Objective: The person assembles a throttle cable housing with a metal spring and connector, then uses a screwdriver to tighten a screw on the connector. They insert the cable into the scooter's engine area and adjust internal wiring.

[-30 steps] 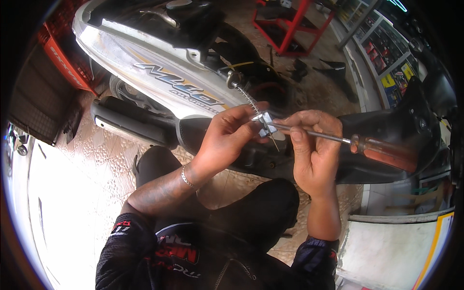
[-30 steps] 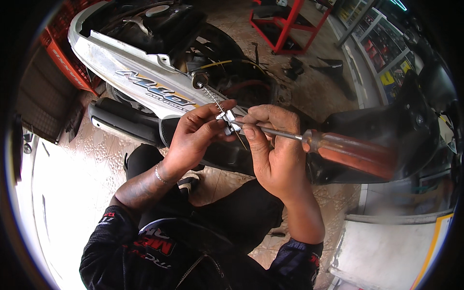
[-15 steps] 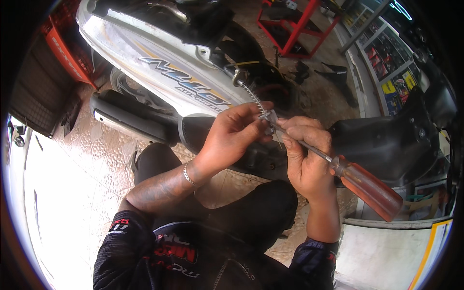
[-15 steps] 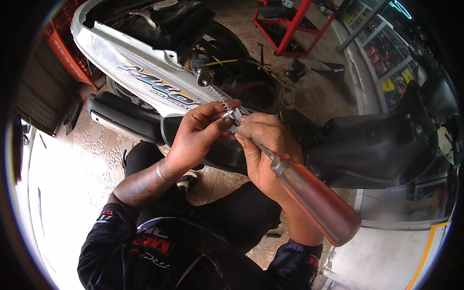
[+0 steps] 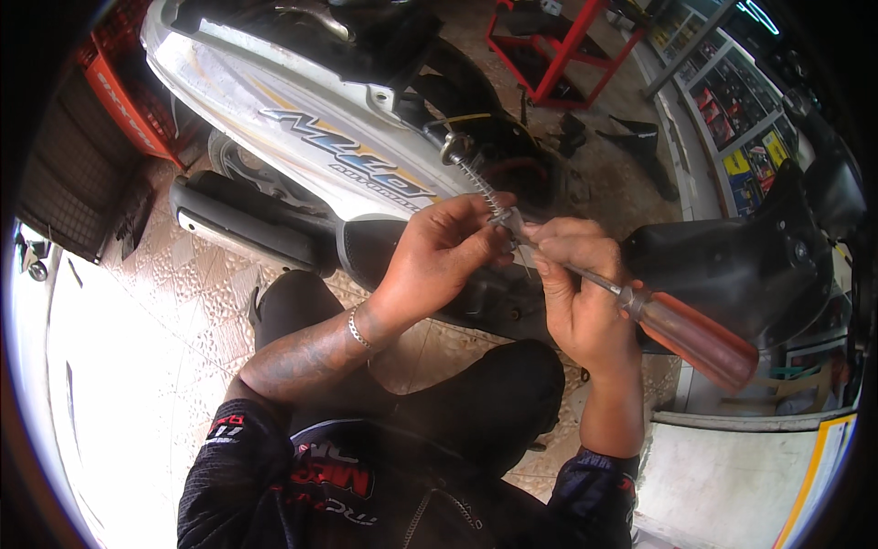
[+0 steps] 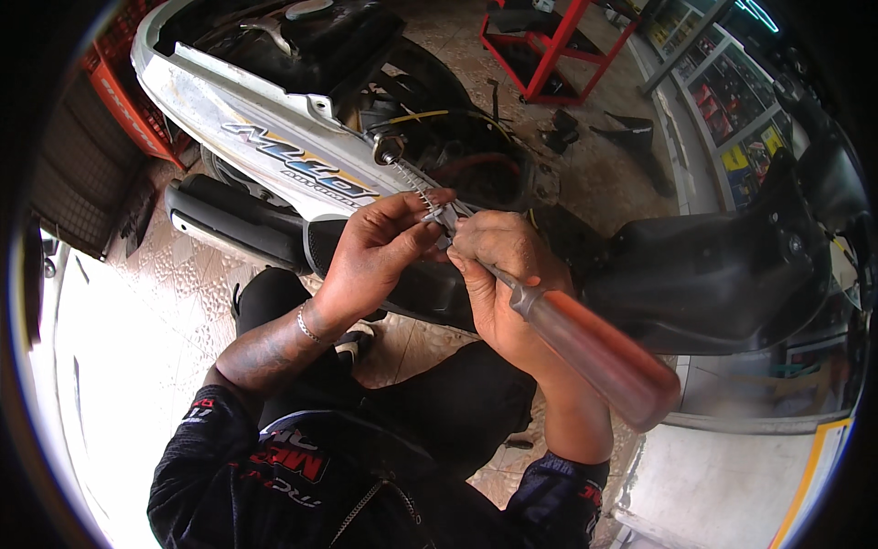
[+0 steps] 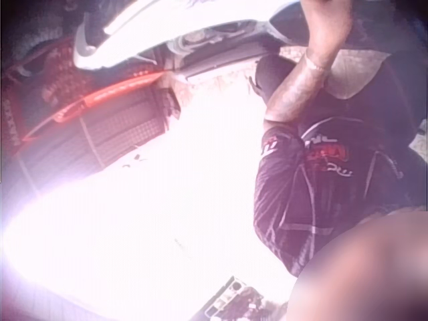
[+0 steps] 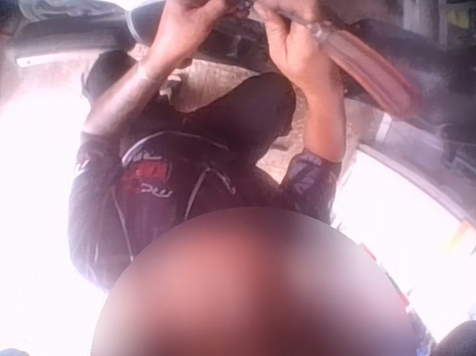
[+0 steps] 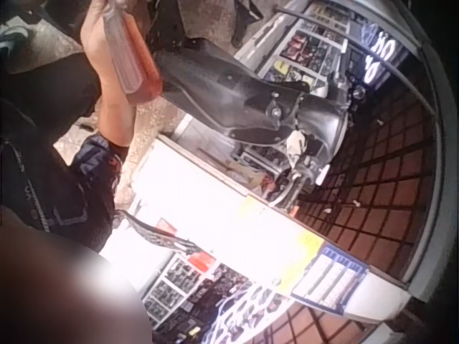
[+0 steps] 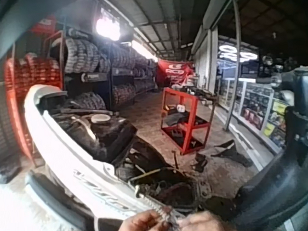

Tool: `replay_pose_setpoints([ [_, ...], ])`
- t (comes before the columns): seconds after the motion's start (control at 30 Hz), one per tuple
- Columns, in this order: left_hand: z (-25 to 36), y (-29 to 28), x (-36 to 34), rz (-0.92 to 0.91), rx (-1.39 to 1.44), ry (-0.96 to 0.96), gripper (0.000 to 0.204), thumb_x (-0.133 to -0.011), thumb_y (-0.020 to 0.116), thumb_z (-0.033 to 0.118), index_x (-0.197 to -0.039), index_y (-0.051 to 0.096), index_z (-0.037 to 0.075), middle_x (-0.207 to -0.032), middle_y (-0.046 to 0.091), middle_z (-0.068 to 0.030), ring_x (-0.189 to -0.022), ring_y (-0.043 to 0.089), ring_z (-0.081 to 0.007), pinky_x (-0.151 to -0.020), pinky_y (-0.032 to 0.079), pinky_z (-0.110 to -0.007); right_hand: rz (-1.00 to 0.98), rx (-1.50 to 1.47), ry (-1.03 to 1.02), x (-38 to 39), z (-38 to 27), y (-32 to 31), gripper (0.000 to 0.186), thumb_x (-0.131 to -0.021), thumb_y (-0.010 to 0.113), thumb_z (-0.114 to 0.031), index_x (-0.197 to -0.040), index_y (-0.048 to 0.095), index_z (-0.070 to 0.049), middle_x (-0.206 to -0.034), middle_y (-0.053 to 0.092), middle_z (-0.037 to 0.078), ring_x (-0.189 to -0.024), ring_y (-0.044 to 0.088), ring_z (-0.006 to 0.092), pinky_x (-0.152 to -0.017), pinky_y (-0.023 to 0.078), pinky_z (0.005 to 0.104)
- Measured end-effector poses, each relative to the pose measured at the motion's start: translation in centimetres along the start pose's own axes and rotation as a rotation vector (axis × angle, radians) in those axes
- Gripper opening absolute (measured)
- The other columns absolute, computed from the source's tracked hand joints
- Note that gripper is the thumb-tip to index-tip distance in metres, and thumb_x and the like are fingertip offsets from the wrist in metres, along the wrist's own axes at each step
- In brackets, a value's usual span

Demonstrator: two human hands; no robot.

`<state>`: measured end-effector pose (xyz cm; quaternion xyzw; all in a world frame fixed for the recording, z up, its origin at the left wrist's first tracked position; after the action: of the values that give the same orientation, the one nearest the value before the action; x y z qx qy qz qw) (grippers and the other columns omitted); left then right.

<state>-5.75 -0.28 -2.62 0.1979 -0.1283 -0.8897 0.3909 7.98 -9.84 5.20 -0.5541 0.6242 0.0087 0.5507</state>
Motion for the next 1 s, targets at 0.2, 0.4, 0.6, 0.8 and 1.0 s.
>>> replay_pose_setpoints([
  [0.2,0.1,0.1,0.0,0.000,0.025,-0.022,0.027,-0.100,0.058,0.002,-0.126,0.059,-0.005,-0.123,0.067,-0.0095,-0.103,0.067,-0.0126,-0.086,0.060,-0.029,0.102,-0.112,0.001,0.4,0.6,-0.2,0.018,-0.095,0.066,0.001,-0.108,0.054,-0.002,-0.103,0.067,0.016,-0.094,0.070,0.0288,-0.079,0.058,0.0377],
  [0.4,0.3,0.4,-0.1,0.018,0.045,-0.016,0.025,-0.099,0.057,-0.001,-0.123,0.060,-0.005,-0.124,0.066,-0.0108,-0.106,0.066,-0.0139,-0.088,0.061,-0.031,0.243,-0.473,0.184,-0.7,1.5,-0.4,0.017,-0.105,0.047,-0.006,-0.119,0.039,-0.002,-0.102,0.061,0.019,-0.095,0.070,0.0280,-0.086,0.060,0.0405],
  [0.6,0.1,0.4,-0.1,-0.008,0.036,0.011,0.020,-0.099,0.058,-0.001,-0.119,0.060,-0.004,-0.116,0.068,-0.0092,-0.103,0.067,-0.0141,-0.088,0.061,-0.032,0.044,-0.574,0.403,-4.6,3.2,-0.9,0.016,-0.107,0.050,-0.015,-0.116,0.045,-0.003,-0.096,0.057,0.008,-0.089,0.067,0.0179,-0.081,0.060,0.0339],
  [0.8,-0.1,-0.1,0.0,-0.010,0.028,0.009,0.019,-0.100,0.060,0.002,-0.118,0.060,-0.003,-0.110,0.070,-0.0082,-0.098,0.068,-0.0138,-0.087,0.060,-0.031,-0.123,-0.529,0.486,-6.7,3.4,-0.1,0.014,-0.107,0.051,-0.015,-0.113,0.047,-0.003,-0.097,0.055,0.005,-0.088,0.059,0.0096,-0.077,0.061,0.0301],
  [1.0,0.0,-0.1,0.0,-0.016,0.067,0.006,0.020,-0.100,0.061,0.003,-0.119,0.060,-0.003,-0.110,0.070,-0.0080,-0.097,0.068,-0.0133,-0.086,0.059,-0.030,-0.111,-0.557,0.520,-6.4,3.4,0.1,0.014,-0.107,0.051,-0.015,-0.113,0.047,-0.004,-0.097,0.055,0.005,-0.088,0.059,0.0100,-0.077,0.062,0.0320],
])
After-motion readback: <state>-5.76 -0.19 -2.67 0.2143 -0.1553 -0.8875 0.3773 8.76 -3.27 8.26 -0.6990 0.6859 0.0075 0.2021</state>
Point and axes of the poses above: each hand's wrist, its own x-axis away from the middle knuckle, its own y-axis out of the palm, z = x × y, the point moved 3 cm from there along -x, towards the middle knuckle
